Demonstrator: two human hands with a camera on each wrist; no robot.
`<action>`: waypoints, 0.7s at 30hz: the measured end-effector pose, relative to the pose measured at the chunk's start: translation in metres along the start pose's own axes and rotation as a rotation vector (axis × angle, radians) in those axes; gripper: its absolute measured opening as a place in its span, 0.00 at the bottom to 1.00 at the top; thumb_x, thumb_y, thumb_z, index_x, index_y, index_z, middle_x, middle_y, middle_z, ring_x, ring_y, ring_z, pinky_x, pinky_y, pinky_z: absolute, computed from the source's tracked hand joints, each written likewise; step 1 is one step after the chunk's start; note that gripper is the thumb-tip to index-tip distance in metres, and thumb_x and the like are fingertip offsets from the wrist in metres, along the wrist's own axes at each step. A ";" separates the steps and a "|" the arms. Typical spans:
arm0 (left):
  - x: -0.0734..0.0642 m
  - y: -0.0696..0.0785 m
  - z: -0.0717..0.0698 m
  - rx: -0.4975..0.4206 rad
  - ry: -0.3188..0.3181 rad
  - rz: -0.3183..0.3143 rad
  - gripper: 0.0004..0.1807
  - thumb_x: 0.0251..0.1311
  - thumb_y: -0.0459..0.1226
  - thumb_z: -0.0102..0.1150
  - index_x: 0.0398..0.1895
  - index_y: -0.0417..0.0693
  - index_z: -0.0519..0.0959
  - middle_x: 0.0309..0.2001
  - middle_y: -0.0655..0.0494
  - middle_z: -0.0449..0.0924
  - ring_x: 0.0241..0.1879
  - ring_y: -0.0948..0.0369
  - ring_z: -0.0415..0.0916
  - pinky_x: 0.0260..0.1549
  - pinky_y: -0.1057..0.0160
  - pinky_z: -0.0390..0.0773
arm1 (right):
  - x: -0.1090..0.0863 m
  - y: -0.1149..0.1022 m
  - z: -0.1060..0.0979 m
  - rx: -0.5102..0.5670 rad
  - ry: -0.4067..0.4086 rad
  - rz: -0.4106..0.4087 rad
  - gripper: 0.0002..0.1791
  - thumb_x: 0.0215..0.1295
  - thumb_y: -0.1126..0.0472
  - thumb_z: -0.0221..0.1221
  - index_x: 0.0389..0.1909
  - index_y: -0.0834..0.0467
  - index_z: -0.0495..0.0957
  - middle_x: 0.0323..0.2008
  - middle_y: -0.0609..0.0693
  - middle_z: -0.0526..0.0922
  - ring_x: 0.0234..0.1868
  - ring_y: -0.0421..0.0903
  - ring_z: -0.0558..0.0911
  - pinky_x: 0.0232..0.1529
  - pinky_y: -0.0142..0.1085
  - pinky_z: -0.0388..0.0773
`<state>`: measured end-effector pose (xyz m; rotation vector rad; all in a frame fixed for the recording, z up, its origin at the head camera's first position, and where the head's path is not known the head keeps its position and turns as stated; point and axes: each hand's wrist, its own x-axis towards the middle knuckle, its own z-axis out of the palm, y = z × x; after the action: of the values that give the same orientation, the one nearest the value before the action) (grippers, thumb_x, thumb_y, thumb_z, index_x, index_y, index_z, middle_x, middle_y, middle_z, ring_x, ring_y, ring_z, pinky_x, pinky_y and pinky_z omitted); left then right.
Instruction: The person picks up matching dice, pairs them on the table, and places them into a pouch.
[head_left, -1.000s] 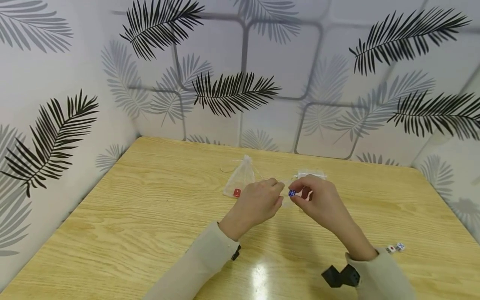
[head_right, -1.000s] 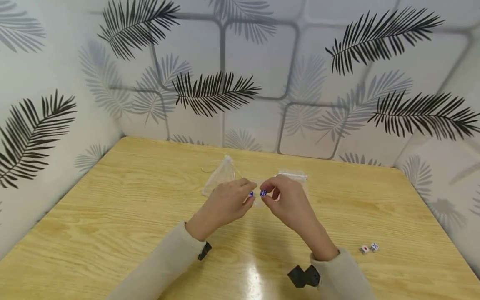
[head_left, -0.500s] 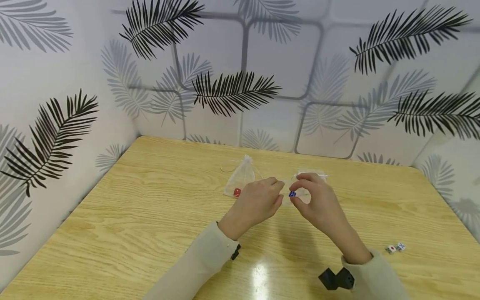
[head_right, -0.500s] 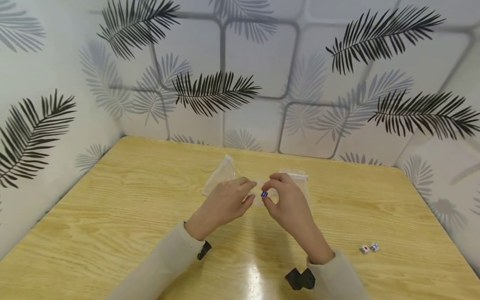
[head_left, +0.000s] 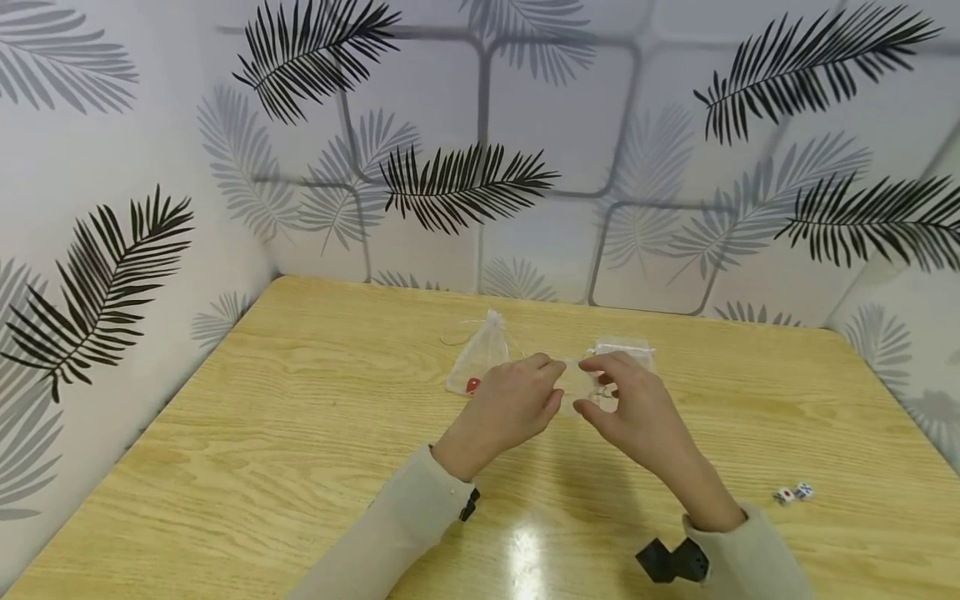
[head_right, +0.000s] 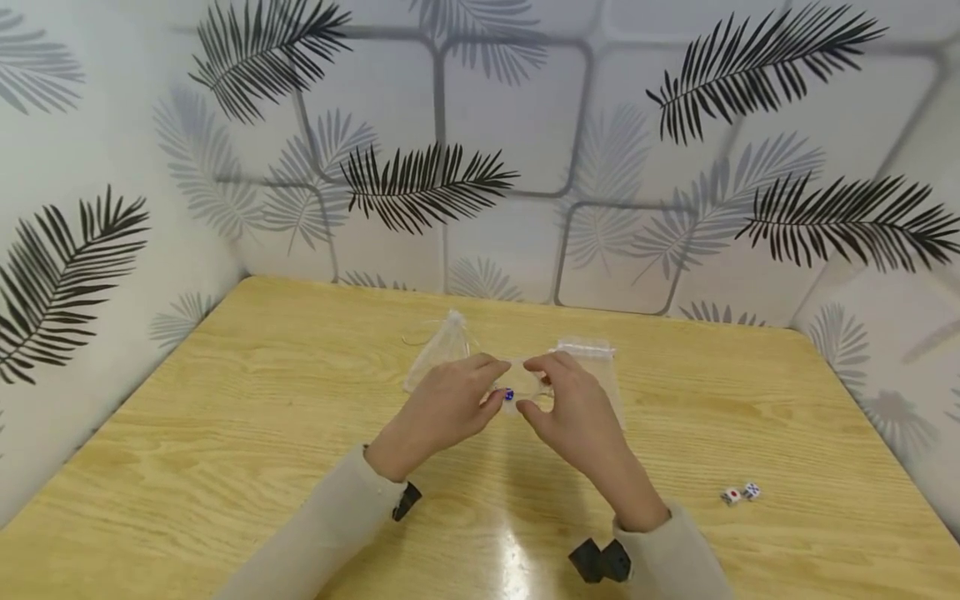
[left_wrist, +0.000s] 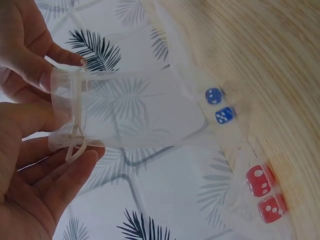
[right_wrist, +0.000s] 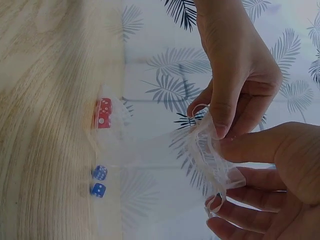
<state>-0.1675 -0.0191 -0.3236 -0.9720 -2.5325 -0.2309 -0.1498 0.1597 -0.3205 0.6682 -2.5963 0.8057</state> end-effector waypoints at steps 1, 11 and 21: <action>0.000 -0.001 0.000 -0.011 0.000 -0.001 0.12 0.63 0.37 0.57 0.48 0.43 0.80 0.44 0.53 0.83 0.33 0.62 0.82 0.30 0.69 0.81 | 0.000 0.000 -0.001 0.003 -0.007 -0.003 0.21 0.52 0.68 0.68 0.48 0.66 0.77 0.47 0.60 0.80 0.39 0.54 0.82 0.35 0.44 0.81; -0.002 -0.009 -0.007 -0.175 -0.003 0.002 0.18 0.62 0.31 0.50 0.55 0.38 0.77 0.52 0.48 0.80 0.39 0.59 0.83 0.34 0.67 0.81 | -0.001 0.004 -0.008 0.027 -0.059 -0.044 0.31 0.46 0.66 0.72 0.54 0.63 0.75 0.51 0.58 0.78 0.39 0.49 0.80 0.33 0.37 0.79; 0.000 -0.012 -0.013 -0.335 -0.057 0.030 0.22 0.60 0.26 0.49 0.59 0.36 0.73 0.57 0.44 0.77 0.30 0.60 0.76 0.33 0.68 0.72 | -0.002 0.005 -0.009 0.059 0.040 -0.026 0.22 0.52 0.76 0.64 0.50 0.66 0.77 0.47 0.60 0.80 0.29 0.46 0.81 0.29 0.33 0.80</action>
<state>-0.1713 -0.0316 -0.3117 -1.1521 -2.5789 -0.6434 -0.1491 0.1697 -0.3162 0.6942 -2.5319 0.8817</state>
